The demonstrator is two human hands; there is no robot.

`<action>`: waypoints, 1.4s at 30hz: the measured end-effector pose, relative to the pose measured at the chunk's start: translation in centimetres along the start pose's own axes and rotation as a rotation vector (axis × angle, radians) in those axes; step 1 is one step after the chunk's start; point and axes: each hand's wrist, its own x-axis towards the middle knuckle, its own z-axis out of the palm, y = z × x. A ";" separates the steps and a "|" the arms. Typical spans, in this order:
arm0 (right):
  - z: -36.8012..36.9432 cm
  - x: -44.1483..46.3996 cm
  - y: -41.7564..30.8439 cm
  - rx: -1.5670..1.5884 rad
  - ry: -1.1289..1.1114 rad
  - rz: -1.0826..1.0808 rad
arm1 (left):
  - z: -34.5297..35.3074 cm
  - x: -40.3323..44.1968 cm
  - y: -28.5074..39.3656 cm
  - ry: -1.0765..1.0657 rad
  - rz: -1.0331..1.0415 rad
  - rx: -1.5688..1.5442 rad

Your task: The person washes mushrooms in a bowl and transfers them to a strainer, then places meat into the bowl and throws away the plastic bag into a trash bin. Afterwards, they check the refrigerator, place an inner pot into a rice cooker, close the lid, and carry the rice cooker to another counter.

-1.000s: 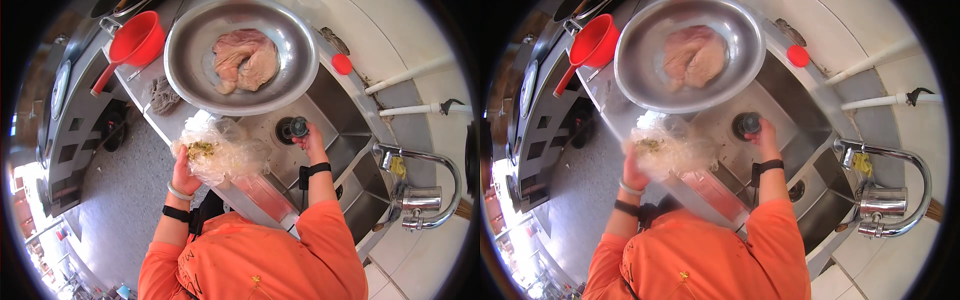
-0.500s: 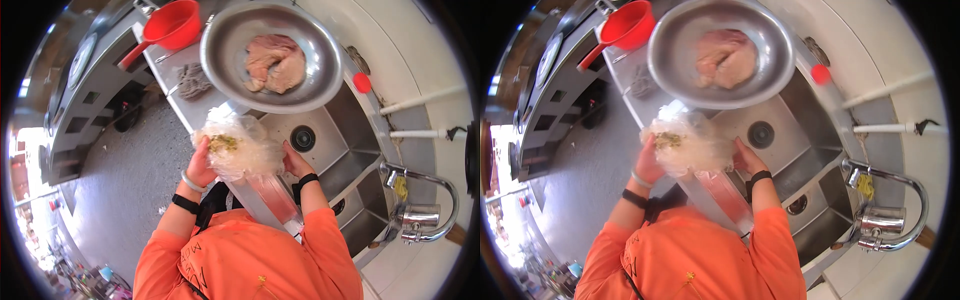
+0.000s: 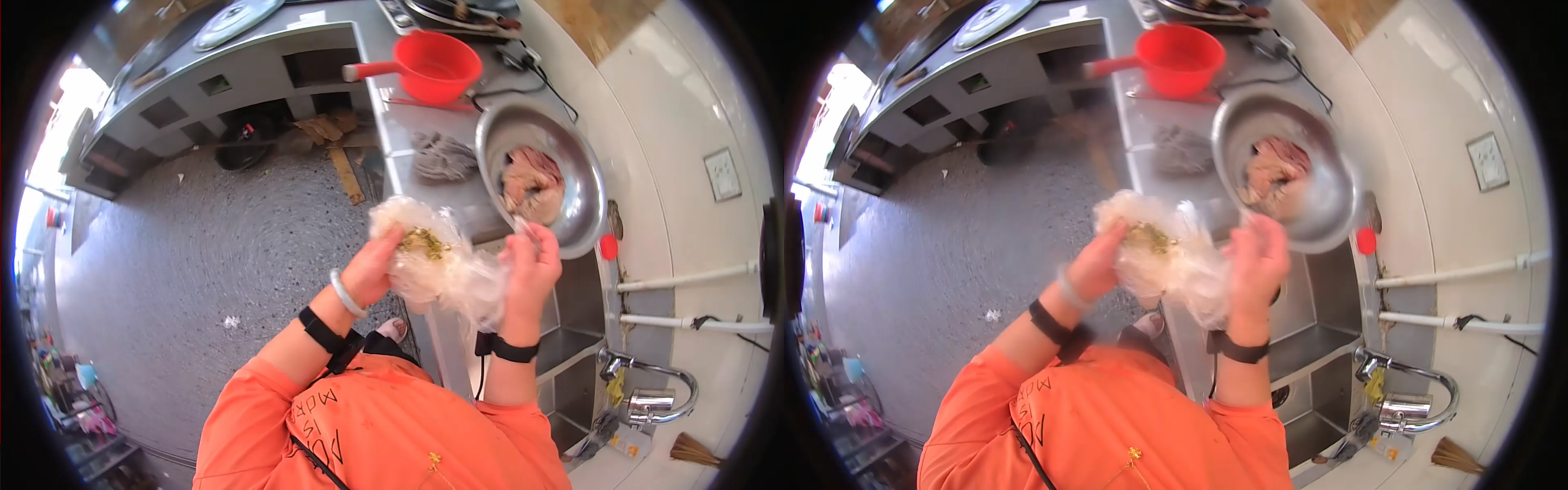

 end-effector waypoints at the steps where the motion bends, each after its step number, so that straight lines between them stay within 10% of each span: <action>1: 3.1 -0.8 -0.7 -0.144 -0.029 -0.228 | -0.3 -0.5 0.4 -0.004 0.034 -0.011; 5: 17.2 -4.7 -2.4 -0.563 -0.454 -0.847 | -3.3 -5.1 5.2 -0.136 0.173 -0.121; 13: 42.1 -20.8 -5.8 -0.484 -1.370 -0.492 | -19.2 -24.7 18.5 0.104 0.707 -0.006; 19: 59.3 -21.4 -0.4 0.019 -1.144 -0.378 | -28.6 -40.1 26.1 0.237 1.016 -0.272; 22: 67.0 -25.9 6.9 0.306 -1.538 0.713 | -33.3 -46.1 30.2 0.067 1.272 -0.339; 25: 72.8 -33.8 10.1 0.302 -1.803 0.471 | -35.9 -51.2 32.9 0.367 1.399 -0.223; 27: 78.4 -39.9 4.4 0.597 -1.862 1.105 | -40.7 -54.0 34.8 0.170 1.418 -0.355; 30: 87.5 -46.3 1.9 0.380 -2.060 1.199 | -44.6 -62.0 35.1 0.635 1.511 -0.336; 33: 93.8 -55.6 2.5 0.002 -2.341 0.845 | -47.8 -69.6 34.4 1.525 1.424 0.107; 37: 96.9 -70.7 4.2 -0.181 -2.543 0.482 | -54.3 -79.1 33.7 2.185 1.250 0.077; 39: 98.2 -76.3 5.0 -0.230 -2.639 0.567 | -56.8 -83.5 34.3 2.644 0.671 0.510; 40: 99.4 -79.3 5.6 -0.157 -2.628 0.618 | -56.8 -85.8 36.1 2.503 0.567 0.104; 42: 102.3 -83.8 6.4 -0.213 -2.541 0.694 | -58.4 -88.9 37.8 2.439 0.020 0.842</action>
